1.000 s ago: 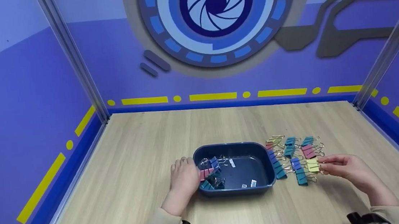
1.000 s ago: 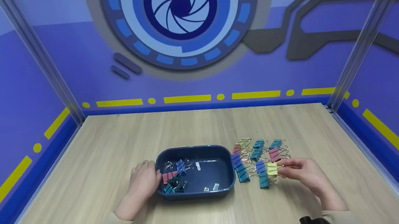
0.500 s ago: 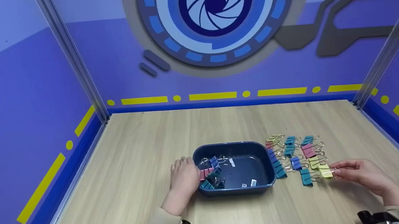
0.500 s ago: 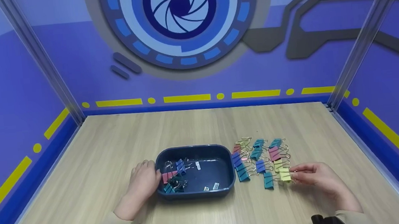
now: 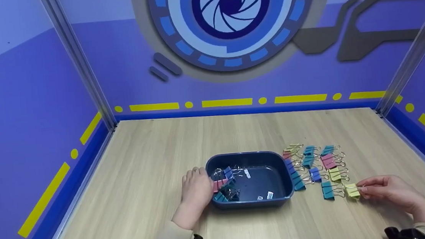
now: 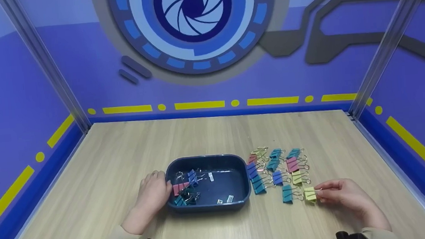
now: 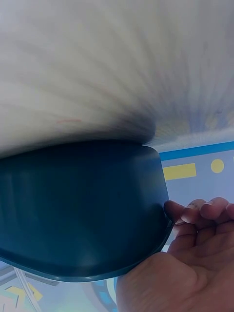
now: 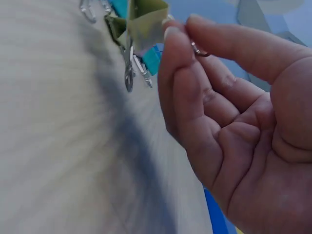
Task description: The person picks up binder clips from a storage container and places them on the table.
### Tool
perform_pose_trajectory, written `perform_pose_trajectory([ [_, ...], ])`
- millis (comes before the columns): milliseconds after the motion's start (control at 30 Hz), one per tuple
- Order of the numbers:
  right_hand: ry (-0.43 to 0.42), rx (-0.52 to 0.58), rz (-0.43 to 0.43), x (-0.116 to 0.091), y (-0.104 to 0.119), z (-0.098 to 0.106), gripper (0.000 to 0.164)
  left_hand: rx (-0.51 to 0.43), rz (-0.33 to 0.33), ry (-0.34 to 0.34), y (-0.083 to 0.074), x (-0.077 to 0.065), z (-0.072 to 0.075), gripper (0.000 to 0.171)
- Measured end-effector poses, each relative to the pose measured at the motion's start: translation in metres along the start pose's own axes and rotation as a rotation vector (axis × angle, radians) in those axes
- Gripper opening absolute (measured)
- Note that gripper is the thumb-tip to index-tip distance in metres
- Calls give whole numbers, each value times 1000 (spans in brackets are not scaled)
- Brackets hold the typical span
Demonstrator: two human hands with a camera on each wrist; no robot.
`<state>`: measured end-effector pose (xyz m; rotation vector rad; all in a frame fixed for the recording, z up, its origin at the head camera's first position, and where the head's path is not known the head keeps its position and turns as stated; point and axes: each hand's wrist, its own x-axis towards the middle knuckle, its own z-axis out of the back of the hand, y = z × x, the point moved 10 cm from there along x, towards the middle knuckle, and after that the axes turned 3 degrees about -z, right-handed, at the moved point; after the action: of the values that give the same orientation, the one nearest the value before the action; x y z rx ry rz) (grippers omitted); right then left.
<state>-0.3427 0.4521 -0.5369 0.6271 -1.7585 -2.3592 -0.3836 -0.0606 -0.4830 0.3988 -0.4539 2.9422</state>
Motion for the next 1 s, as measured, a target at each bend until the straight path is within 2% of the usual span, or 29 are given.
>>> perform_pose_trajectory([
  [100,-57,-97,-68,6,-2,-2,22,-5,-3,-1,0,-1,0,30],
  [200,-110,-172,-108,11,-1,-6,34,-10,-6,-5,0,-1,1,30],
  [333,-161,-231,-95,18,5,-11,48,-6,-20,-24,-1,-1,2,29],
  [533,-199,-293,-59,22,10,-12,49,1,-34,-51,-2,-1,5,26],
  [767,-212,-353,-133,18,10,-10,56,-17,-23,-38,-1,-1,3,27],
  [900,-284,-425,-158,13,17,-4,57,-16,-23,-35,-2,-1,4,27],
  [1000,-361,-496,-134,9,28,0,54,-14,-24,-32,-2,-1,3,28],
])
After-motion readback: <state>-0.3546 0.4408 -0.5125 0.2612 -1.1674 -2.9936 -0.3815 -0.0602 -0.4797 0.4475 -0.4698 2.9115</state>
